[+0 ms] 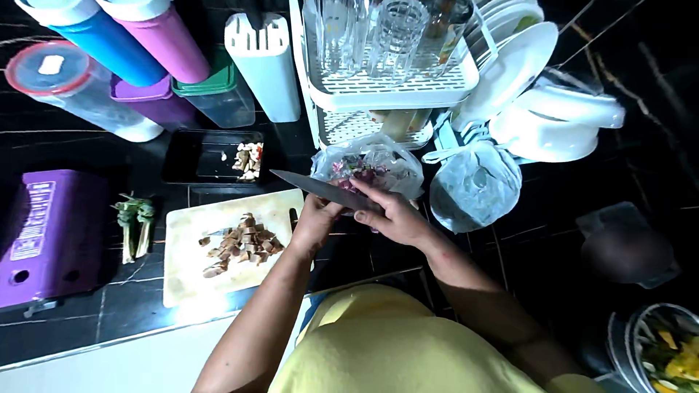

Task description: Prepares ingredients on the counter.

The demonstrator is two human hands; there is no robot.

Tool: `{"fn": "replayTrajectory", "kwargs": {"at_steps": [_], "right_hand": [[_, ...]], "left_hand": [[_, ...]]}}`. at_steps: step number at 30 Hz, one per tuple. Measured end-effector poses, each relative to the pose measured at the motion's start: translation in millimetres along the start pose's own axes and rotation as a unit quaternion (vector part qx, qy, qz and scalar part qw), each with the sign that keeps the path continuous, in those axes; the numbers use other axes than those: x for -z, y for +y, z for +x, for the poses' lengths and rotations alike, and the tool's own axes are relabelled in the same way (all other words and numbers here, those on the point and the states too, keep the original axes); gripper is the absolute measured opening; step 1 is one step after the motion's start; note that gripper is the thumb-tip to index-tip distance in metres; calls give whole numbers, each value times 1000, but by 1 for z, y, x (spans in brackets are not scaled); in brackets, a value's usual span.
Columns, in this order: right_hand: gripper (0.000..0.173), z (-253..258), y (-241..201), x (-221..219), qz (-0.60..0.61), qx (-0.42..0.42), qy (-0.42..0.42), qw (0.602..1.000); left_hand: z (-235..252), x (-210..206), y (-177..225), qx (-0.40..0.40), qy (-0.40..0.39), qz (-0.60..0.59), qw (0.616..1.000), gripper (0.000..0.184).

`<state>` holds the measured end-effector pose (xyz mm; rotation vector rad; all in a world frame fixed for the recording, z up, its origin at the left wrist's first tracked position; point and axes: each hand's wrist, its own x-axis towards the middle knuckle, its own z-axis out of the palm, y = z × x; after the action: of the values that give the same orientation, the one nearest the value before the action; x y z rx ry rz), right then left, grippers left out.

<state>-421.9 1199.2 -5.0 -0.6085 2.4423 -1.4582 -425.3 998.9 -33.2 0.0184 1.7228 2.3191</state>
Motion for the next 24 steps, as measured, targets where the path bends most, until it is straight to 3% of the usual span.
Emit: {"fn": "replayTrajectory", "kwargs": {"at_steps": [5, 11, 13, 15, 17, 19, 21, 24], "right_hand": [[51, -4, 0, -7, -17, -6, 39, 999], [31, 0, 2, 7, 207, -151, 54, 965], [34, 5, 11, 13, 196, -178, 85, 961], [43, 12, 20, 19, 101, -193, 116, 969], [52, 18, 27, 27, -34, -192, 98, 976], [55, 20, 27, 26, -87, -175, 74, 978], [52, 17, 17, 21, -79, -128, 51, 987], [63, 9, 4, 8, -17, -48, 3, 999]], "left_hand": [[-1, -1, 3, -21, -21, 22, 999, 21], [-1, 6, -1, -11, -58, 33, 998, 29], [-2, 8, -2, -13, -73, 28, 997, 31], [-3, 9, -2, -14, -74, 22, 997, 34], [-2, 10, -2, -7, -51, 25, 998, 38], [-2, 8, -1, 1, -12, 40, 999, 34], [-2, 6, 1, -8, 5, 56, 998, 30], [-2, 6, 2, -32, 0, 76, 997, 26]]}}
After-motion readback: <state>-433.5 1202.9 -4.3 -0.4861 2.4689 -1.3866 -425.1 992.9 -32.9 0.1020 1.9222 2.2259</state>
